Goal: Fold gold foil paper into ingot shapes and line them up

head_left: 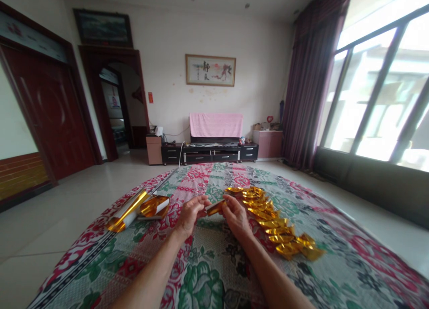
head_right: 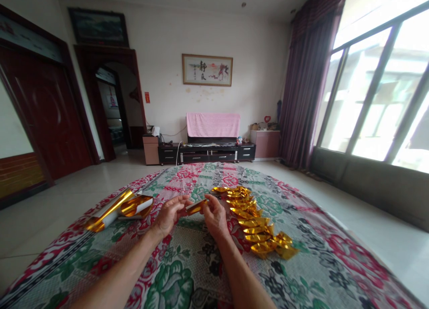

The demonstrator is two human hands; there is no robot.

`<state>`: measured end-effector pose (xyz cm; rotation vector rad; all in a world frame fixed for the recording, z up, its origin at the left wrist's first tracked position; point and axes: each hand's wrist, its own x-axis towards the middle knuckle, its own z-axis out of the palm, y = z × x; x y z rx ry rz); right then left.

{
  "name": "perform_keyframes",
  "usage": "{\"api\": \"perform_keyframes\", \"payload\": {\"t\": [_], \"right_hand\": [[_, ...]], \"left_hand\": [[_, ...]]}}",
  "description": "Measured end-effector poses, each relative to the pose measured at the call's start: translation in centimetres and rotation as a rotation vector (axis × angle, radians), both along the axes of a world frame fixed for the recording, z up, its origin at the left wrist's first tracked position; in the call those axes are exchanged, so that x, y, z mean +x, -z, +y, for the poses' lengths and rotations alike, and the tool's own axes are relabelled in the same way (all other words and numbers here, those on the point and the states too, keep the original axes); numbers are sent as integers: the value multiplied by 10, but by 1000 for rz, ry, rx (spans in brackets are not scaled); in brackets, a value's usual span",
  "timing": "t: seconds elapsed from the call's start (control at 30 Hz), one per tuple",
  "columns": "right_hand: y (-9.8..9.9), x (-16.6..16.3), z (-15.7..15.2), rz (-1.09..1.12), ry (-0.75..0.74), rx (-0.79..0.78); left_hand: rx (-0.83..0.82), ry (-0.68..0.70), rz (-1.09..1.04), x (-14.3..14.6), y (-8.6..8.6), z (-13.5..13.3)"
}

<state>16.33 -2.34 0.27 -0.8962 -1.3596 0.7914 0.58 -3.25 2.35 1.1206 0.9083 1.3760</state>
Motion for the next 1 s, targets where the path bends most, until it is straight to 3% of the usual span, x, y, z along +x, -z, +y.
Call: {"api": "perform_keyframes", "payload": {"t": [0.3, 0.63, 0.8, 1.0], "right_hand": [[3, 1, 1, -49, -18, 40], [-7, 0, -6, 10, -104, -58], [-8, -1, -6, 74, -136, -84], [-7, -4, -6, 17, -107, -7]], "left_hand": [[-21, 88, 85, 3, 3, 0], [-97, 272, 13, 1, 0, -3], [-21, 224, 141, 3, -3, -4], [54, 250, 206, 5, -3, -4]]}}
